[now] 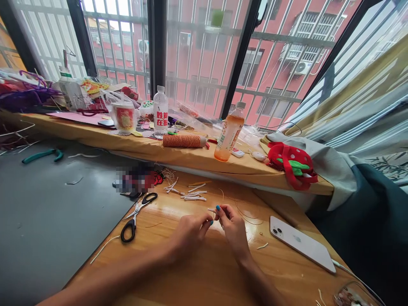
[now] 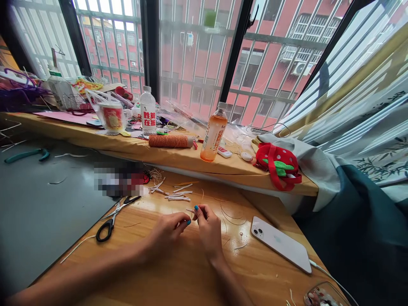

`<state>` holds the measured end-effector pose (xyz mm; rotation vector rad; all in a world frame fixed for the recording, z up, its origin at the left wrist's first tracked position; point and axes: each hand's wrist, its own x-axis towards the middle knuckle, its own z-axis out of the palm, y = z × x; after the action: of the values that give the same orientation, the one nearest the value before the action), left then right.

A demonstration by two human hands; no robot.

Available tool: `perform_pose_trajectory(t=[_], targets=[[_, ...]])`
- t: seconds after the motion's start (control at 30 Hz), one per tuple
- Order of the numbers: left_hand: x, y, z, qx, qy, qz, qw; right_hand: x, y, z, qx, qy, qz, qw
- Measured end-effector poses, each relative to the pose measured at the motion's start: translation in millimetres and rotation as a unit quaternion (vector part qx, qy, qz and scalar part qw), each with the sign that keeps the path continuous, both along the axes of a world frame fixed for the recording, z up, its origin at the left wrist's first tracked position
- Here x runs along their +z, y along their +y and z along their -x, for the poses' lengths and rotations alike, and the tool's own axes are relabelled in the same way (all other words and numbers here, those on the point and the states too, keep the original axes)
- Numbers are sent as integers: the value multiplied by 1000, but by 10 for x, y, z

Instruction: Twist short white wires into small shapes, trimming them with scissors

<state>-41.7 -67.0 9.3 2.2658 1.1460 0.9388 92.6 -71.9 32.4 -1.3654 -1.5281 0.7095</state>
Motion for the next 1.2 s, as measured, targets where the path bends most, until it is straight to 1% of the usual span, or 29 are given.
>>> perform_pose_trajectory(t=[0.07,0.1,0.13,0.17,0.2,0.27,0.33,0.4,0.43,0.5,0.57,0.63,0.7,0.73,0.8,0.87,0.93,0.97,1.0,1.07,1.13,1.2], targets=[[-6,77,22,-34,-36,66,997,-1,3,-27,39,3,-3,999],[-5,127,46,-52,-38,85,994,-1,6,-42,64,-11,-5,998],[0,177,79,-63,-28,89,994,-3,9,-57,92,-36,-9,995],[8,223,115,-66,-10,75,995,-6,15,-73,118,-71,-18,990],[17,259,152,-64,16,46,997,-13,22,-86,140,-109,-29,984],[33,283,203,-49,84,-40,994,-32,37,-98,160,-179,-52,969],[32,243,205,-34,158,-130,978,-54,44,-86,145,-215,-60,964],[13,164,162,-19,205,-200,958,-66,42,-56,113,-216,-52,968],[-2,123,133,-9,212,-224,951,-67,39,-38,97,-205,-47,973],[-31,57,81,12,198,-246,949,-63,35,-10,68,-168,-38,983],[-51,26,52,17,170,-246,954,-58,39,1,41,-114,-25,992],[-56,29,49,-6,148,-241,959,-54,51,-8,24,-50,-4,998],[-48,61,65,-42,125,-216,967,-49,62,-31,36,4,12,999],[-40,87,78,-54,108,-190,974,-47,65,-46,51,16,13,998],[-18,154,112,-57,67,-124,988,-46,63,-80,95,-12,-10,995],[8,222,151,-41,34,-75,996,-57,55,-110,150,-99,-56,982],[30,263,177,-20,25,-67,997,-81,47,-124,188,-195,-95,958],[36,265,179,-11,29,-77,997,-94,44,-122,189,-228,-102,950],[38,252,172,-4,35,-91,995,-104,42,-114,179,-244,-101,948],[32,188,132,3,45,-119,992,-112,41,-85,133,-237,-81,959],[19,96,75,9,40,-130,991,-102,44,-51,85,-192,-55,976],[14,14,25,20,20,-114,993,-88,50,-27,49,-129,-27,990]])
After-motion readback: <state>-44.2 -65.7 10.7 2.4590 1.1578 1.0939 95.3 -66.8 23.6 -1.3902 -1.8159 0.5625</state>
